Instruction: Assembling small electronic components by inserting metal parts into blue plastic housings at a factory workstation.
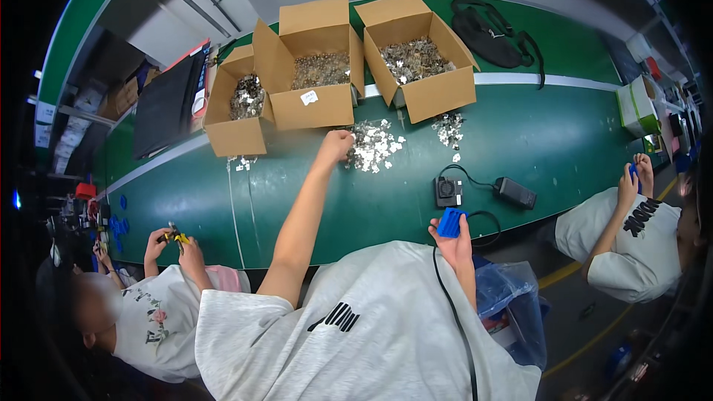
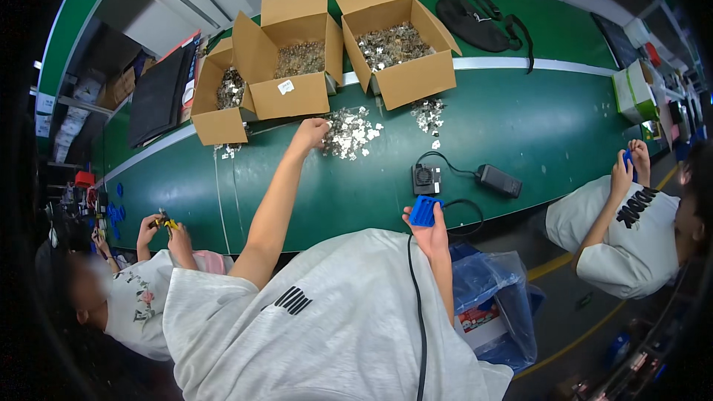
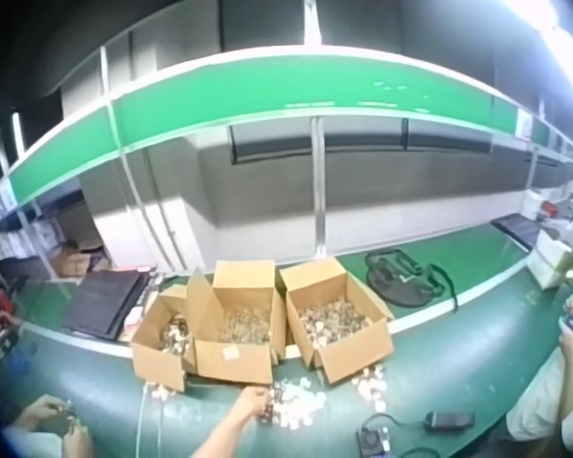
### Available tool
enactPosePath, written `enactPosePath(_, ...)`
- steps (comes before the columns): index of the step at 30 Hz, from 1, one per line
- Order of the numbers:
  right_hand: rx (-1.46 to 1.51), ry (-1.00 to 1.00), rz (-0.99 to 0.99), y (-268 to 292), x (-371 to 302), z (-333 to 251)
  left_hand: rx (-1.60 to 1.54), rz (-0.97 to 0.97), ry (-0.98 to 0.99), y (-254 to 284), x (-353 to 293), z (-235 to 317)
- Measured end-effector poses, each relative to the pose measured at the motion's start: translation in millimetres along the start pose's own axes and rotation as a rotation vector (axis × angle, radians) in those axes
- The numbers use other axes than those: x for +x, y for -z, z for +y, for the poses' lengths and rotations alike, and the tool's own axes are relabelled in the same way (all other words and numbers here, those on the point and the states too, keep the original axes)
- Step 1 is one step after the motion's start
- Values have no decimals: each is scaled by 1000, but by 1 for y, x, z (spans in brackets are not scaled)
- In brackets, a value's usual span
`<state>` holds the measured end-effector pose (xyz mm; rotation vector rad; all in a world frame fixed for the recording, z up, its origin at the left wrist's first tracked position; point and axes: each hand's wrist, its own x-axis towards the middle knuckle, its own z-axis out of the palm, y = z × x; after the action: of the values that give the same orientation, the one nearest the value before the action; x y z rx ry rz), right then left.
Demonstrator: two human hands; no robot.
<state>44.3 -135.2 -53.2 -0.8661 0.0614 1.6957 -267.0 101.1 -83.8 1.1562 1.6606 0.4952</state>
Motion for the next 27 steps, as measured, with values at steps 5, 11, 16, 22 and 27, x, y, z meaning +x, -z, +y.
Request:
enactPosePath(5,-10,-15,-84,16,3,2,213,269,-336,-11,-8,-7)
enactPosePath(11,-35,-26,-61,9,1,3,470,363,-429,-28,-25,-7)
enactPosePath(16,-48,-50,-80,13,3,3,663,286,-993,-92,-30,11)
enactPosePath(22,32,-17,-54,13,1,5,892,284,-1025,-118,-23,-1)
enactPosePath(27,42,-41,-54,25,-1,9,1011,309,-881,-81,-28,-22)
